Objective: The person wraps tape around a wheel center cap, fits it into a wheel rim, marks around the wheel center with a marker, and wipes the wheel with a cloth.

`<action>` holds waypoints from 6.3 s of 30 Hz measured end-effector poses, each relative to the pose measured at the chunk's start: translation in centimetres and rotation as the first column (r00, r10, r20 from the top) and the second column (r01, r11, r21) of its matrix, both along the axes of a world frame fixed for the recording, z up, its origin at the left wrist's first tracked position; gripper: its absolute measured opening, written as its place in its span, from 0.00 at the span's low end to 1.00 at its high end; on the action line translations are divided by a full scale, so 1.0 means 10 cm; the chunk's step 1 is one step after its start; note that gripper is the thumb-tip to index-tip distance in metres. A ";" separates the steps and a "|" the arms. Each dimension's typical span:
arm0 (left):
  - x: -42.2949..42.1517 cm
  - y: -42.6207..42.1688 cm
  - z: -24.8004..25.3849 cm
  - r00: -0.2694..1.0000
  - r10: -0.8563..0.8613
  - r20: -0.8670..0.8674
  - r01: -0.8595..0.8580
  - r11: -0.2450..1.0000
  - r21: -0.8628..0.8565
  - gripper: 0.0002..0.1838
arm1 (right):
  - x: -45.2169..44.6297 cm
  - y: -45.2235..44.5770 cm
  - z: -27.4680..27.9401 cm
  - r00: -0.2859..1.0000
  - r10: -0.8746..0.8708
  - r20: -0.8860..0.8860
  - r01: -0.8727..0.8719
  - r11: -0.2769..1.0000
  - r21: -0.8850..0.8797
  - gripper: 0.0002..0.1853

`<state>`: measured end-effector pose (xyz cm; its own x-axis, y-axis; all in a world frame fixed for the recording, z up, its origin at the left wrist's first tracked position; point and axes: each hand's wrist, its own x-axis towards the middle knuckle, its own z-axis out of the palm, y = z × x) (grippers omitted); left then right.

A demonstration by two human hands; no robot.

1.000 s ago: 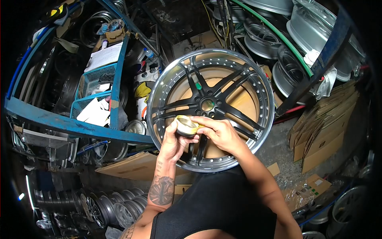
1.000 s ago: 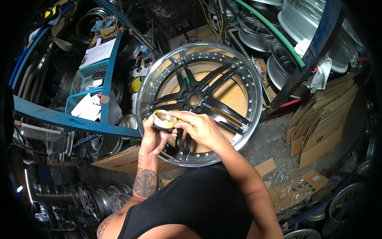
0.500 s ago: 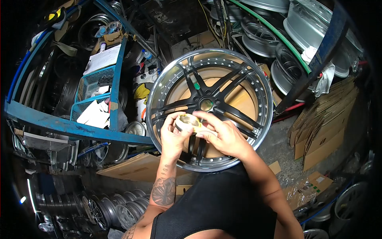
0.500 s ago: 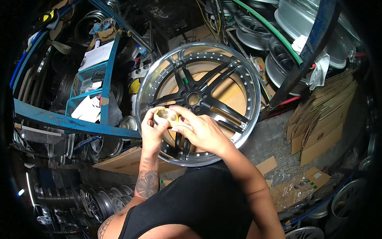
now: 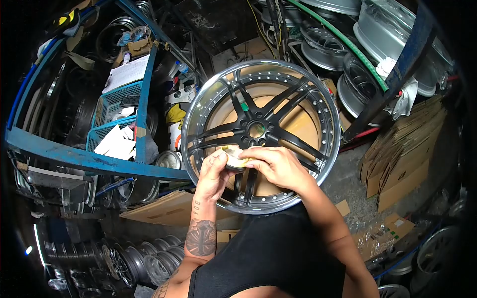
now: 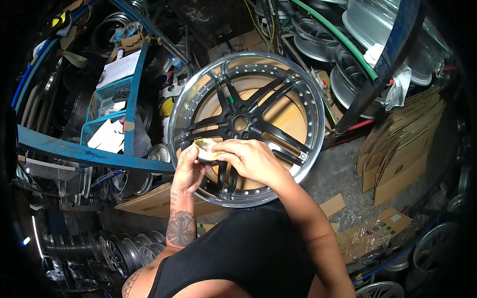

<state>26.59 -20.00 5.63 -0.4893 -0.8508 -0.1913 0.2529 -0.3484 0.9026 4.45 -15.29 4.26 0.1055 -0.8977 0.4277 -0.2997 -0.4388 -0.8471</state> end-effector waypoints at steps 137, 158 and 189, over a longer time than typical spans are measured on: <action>-0.32 0.42 0.30 0.716 0.116 0.688 0.211 0.904 -0.373 0.21 | 0.12 0.26 -0.05 0.998 0.052 -0.031 -0.024 0.812 0.583 0.16; -0.29 0.54 -0.02 0.872 0.097 0.479 0.039 0.963 -0.266 0.22 | 0.14 0.39 0.04 0.907 -0.038 -0.419 0.175 0.940 0.293 0.17; 0.00 0.44 0.15 0.830 -0.328 0.450 0.387 0.921 -0.043 0.26 | 0.06 0.40 0.14 0.852 0.024 -0.524 0.119 0.964 0.237 0.17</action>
<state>26.64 -15.58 7.10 -0.6589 -0.6633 -0.3547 -0.2866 -0.2145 0.9337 5.10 -11.29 5.64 0.2015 -0.9761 0.0820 -0.7400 -0.2065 -0.6401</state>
